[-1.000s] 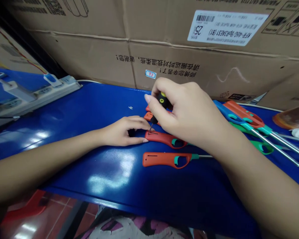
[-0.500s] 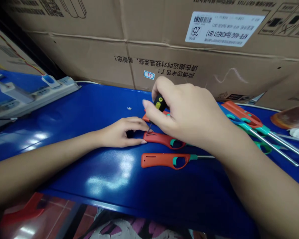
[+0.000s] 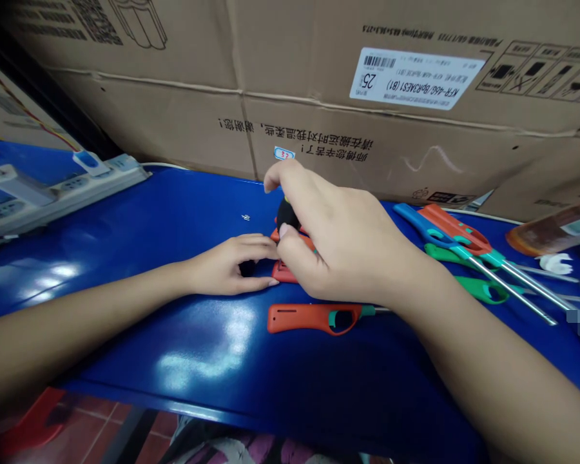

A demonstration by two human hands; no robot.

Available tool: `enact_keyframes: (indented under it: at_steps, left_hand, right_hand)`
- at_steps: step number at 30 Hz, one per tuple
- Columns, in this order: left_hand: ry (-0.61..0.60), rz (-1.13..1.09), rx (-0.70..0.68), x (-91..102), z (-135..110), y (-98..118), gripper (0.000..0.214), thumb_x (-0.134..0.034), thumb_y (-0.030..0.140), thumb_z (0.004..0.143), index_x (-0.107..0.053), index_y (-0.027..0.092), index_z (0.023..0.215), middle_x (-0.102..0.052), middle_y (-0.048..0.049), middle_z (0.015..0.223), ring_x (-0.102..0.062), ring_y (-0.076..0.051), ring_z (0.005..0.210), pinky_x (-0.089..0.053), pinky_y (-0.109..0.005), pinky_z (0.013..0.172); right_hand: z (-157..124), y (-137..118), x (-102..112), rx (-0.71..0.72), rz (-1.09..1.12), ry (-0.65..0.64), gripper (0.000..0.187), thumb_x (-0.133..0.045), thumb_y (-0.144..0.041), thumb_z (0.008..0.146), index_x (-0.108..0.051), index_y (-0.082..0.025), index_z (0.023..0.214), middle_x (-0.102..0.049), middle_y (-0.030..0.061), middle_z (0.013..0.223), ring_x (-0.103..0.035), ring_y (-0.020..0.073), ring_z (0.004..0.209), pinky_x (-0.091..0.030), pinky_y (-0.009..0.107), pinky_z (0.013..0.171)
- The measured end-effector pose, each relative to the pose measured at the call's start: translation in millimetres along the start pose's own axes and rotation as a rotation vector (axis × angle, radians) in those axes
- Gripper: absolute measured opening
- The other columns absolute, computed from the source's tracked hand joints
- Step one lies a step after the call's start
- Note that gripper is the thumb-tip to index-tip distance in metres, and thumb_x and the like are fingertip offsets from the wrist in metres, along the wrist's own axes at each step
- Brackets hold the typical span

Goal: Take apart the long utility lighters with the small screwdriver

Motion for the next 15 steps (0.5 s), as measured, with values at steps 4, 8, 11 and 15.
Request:
enact_keyframes:
  at_steps: [4, 8, 11, 15]
  left_hand:
    - [-0.005, 0.03, -0.001, 0.5, 0.1, 1.1, 0.035, -0.067, 0.033, 0.092, -0.064, 0.019, 0.124, -0.07, -0.0115, 0.125, -0.063, -0.027, 0.117, -0.047, -0.043, 0.104]
    - [-0.017, 0.066, 0.027, 0.4, 0.4, 1.3, 0.033, -0.066, 0.036, 0.093, -0.062, 0.016, 0.119, -0.07, -0.0107, 0.118, -0.063, -0.024, 0.108, -0.046, -0.039, 0.098]
    - [-0.025, 0.115, 0.044, -0.2, 0.2, 1.7, 0.031, -0.063, 0.038, 0.095, -0.061, 0.017, 0.118, -0.069, -0.0095, 0.117, -0.062, -0.024, 0.107, -0.045, -0.038, 0.096]
    - [-0.047, 0.173, 0.049, -2.3, 0.0, 3.0, 0.024, -0.061, 0.037, 0.096, -0.061, 0.018, 0.112, -0.07, -0.0067, 0.105, -0.063, -0.022, 0.098, -0.044, -0.036, 0.09]
  right_hand:
    - [0.6, 2.7, 1.8, -0.018, -0.023, 0.023, 0.029, -0.051, -0.035, 0.093, -0.06, -0.018, 0.114, -0.073, 0.0041, 0.087, -0.065, 0.0204, 0.069, -0.044, 0.032, 0.06]
    - [0.2, 1.0, 0.2, 0.014, -0.021, -0.012, 0.039, -0.049, -0.027, 0.089, -0.054, -0.016, 0.127, -0.073, 0.0071, 0.099, -0.066, 0.0209, 0.072, -0.044, 0.033, 0.062]
    - [0.2, 2.1, 2.4, -0.025, -0.023, 0.015, 0.03, -0.053, -0.034, 0.09, -0.06, -0.016, 0.112, -0.068, 0.0005, 0.074, -0.059, 0.0182, 0.058, -0.038, 0.031, 0.056]
    - [0.1, -2.0, 0.2, 0.0, 0.005, -0.032, 0.036, -0.05, -0.025, 0.086, -0.056, -0.015, 0.12, -0.069, 0.0027, 0.086, -0.058, 0.017, 0.062, -0.038, 0.03, 0.058]
Point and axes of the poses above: each hand's wrist, its own z-axis towards the middle knuckle, its own x-axis out of the back of the hand, y = z × x, the point moved 7 cm from there along z, towards the middle knuckle
